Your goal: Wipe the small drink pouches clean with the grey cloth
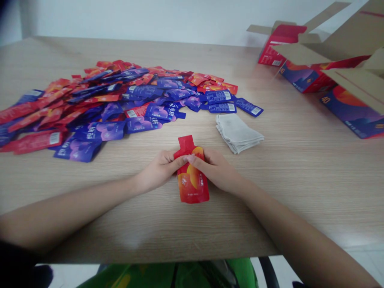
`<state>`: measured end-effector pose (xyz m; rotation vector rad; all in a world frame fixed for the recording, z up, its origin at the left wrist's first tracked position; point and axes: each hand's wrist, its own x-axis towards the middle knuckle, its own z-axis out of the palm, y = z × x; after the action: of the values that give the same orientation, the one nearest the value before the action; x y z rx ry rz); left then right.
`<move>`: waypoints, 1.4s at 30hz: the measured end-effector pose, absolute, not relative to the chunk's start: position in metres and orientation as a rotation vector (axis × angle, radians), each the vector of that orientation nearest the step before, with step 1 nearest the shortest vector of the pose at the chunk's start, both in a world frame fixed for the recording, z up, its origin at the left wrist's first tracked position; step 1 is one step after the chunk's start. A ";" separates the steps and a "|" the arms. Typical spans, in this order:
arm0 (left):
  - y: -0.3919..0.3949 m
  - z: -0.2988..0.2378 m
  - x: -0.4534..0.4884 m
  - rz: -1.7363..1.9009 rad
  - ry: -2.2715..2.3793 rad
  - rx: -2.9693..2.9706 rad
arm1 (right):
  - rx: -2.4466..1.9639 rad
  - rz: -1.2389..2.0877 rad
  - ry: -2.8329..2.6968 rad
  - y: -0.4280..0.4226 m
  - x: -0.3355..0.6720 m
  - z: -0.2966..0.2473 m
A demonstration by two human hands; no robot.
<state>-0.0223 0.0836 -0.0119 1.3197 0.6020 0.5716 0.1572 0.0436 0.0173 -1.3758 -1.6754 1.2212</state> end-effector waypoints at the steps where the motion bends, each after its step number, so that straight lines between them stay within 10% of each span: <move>1: 0.084 -0.012 -0.022 0.574 0.606 1.313 | -1.369 1.212 -1.687 0.044 0.158 0.017; 11: 0.083 -0.003 -0.022 0.419 0.508 1.545 | -1.412 0.690 -1.657 0.046 0.156 0.015; 42: 0.094 0.001 -0.028 0.254 0.494 1.504 | -1.212 1.251 -1.493 0.047 0.157 0.012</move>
<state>-0.0278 0.0936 0.0007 1.5036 0.4941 0.2541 0.1569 0.0468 0.0124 -1.2123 -1.4927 1.2507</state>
